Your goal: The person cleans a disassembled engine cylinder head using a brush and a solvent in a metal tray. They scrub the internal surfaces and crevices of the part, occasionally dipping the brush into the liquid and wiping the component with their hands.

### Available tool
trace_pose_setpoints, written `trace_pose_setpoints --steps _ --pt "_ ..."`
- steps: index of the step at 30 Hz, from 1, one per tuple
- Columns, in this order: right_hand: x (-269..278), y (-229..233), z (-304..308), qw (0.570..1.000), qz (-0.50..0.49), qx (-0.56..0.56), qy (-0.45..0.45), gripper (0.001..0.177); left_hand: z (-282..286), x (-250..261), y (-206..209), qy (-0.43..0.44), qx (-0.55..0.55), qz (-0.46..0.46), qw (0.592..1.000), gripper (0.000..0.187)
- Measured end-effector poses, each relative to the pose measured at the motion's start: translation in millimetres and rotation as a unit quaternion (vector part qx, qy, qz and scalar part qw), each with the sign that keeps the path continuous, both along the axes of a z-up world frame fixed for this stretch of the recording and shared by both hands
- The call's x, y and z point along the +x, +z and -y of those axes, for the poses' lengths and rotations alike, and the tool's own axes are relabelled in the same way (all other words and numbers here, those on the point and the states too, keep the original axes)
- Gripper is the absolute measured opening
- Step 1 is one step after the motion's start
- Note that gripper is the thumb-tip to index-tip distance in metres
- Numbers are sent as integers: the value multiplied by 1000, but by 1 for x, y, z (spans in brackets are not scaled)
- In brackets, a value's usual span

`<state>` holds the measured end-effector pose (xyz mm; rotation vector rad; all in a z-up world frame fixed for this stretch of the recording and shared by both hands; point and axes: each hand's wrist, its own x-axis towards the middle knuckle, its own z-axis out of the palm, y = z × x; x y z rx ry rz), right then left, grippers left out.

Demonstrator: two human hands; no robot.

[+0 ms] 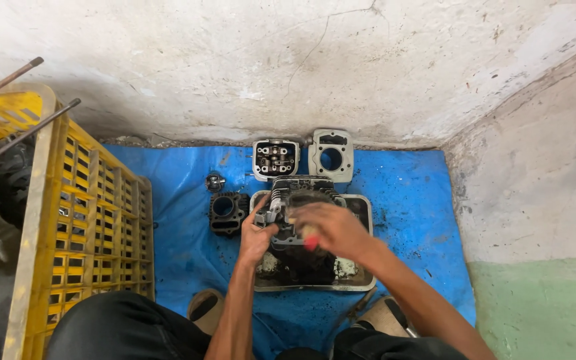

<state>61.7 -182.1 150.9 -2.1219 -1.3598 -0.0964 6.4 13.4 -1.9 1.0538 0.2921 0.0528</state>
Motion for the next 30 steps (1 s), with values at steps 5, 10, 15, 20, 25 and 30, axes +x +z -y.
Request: trace_pose_setpoints --steps 5,10,15,20,25,30 --pt "3 9 3 982 -125 0 -141 17 6 2 22 -3 12 -39 999 84" --pt "-1 14 2 983 -145 15 -109 22 7 1 29 -1 -5 -68 998 84" --pt "1 -3 4 994 -70 10 -87 34 7 2 32 -5 50 -123 991 80" --pt "7 15 6 955 -238 47 -170 19 6 -1 39 18 37 -88 995 82" --pt "4 5 -8 982 -160 46 -86 21 7 3 22 34 -8 -49 998 85" --pt "7 27 -1 970 -128 -88 -189 21 6 2 23 44 -58 -54 996 86"
